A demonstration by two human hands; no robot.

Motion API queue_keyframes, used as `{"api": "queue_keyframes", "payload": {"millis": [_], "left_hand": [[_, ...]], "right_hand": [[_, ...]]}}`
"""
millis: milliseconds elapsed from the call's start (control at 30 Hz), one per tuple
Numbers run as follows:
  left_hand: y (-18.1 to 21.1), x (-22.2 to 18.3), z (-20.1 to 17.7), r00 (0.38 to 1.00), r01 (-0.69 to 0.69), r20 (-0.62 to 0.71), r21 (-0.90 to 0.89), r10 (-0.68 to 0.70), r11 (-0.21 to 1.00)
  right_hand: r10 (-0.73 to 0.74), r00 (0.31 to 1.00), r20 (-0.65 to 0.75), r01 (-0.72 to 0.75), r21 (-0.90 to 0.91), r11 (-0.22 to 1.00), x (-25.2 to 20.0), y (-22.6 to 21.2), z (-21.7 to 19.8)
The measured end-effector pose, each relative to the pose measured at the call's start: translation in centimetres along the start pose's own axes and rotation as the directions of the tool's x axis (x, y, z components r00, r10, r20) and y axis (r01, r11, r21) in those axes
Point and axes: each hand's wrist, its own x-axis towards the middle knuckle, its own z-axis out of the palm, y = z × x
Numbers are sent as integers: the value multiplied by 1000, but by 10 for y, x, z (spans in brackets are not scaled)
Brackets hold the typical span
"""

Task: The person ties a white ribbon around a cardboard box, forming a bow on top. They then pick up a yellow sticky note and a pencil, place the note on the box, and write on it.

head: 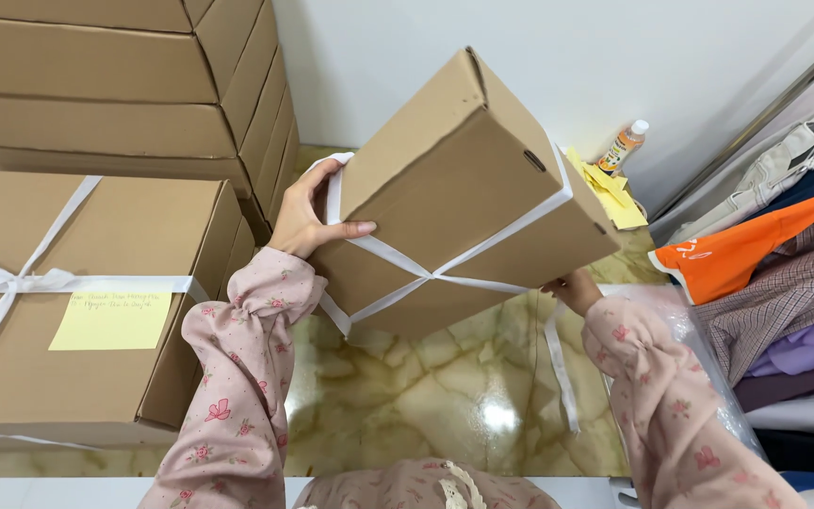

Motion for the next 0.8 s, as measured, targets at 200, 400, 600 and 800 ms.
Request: {"api": "queue_keyframes", "payload": {"millis": [200, 400, 600, 800], "left_hand": [[-13, -13, -6, 999, -2, -38, -86, -1, 996], [2, -17, -9, 1000, 26, 15, -74, -25, 997], [-2, -15, -24, 992, -4, 122, -27, 7, 1000], [34, -17, -18, 953, -140, 286, 116, 102, 983]], "right_hand": [[51, 981, 187, -64, 64, 996, 14, 10, 34], [132, 969, 208, -162, 135, 977, -2, -42, 38], [219, 941, 258, -273, 196, 942, -5, -92, 36], [313, 901, 302, -395, 269, 878, -24, -160, 29]]}}
